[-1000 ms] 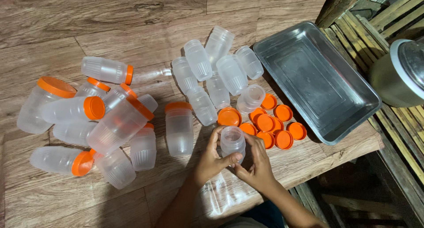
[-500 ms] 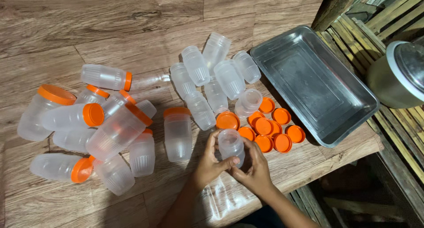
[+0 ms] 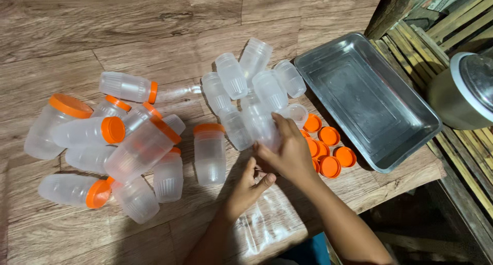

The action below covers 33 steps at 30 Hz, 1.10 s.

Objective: The person repeatedly picks translucent plastic containers and orange lids from a wooden table, screws the lids onto the containers, and places the assembled units into a growing pile. The process continues with multiple containers and lids handled one at a time.

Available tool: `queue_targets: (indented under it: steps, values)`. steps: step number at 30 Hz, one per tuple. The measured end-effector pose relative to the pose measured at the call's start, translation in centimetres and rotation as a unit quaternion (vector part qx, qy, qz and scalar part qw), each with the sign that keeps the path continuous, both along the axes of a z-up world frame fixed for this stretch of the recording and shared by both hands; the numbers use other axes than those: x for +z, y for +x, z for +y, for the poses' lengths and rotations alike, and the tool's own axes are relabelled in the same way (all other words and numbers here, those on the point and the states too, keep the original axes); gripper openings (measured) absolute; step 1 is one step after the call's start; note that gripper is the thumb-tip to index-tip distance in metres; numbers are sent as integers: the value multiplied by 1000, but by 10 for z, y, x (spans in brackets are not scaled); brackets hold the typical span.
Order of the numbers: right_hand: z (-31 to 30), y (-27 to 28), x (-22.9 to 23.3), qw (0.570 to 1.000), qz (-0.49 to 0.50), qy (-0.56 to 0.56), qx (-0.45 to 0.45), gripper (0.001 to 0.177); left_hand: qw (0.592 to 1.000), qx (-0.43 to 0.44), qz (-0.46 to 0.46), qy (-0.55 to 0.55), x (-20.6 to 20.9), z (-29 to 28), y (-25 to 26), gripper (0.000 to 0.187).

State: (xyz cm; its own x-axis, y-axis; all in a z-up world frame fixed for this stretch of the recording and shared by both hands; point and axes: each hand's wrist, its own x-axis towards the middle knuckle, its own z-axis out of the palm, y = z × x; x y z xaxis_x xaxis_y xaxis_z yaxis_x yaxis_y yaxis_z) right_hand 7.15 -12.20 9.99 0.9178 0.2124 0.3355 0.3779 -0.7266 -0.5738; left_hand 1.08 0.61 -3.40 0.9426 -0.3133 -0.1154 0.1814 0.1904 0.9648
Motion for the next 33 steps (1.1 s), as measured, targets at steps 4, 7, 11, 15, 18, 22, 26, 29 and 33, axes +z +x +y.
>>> queue_targets:
  steps: [4,7,11,15,18,22,26,29,33]
  values:
    - [21,21,6,997,-30,-70,-14,73,998,8,-55,44,-7,-2,3,67]
    - [31,36,7,992,15,-124,-34,75,996,13,-81,40,-9,-3,3,64]
    - [35,49,8,988,28,-151,-25,72,993,28,-103,53,-9,-3,3,57]
    - [39,59,2,991,15,-131,-27,70,992,33,-104,56,-10,-3,3,51]
    - [44,63,-3,994,-9,-103,-28,72,990,45,-121,50,-5,-3,4,45]
    - [45,59,-10,996,-32,-77,-28,76,994,41,-84,59,0,-3,4,42]
    - [42,47,-8,996,-56,-60,-29,73,996,39,-27,77,4,-4,7,42]
    - [42,37,-3,994,-96,-52,-22,66,995,63,-41,73,1,-4,6,41]
    - [48,29,3,994,-101,-35,13,55,993,66,-95,11,-13,-3,8,31]
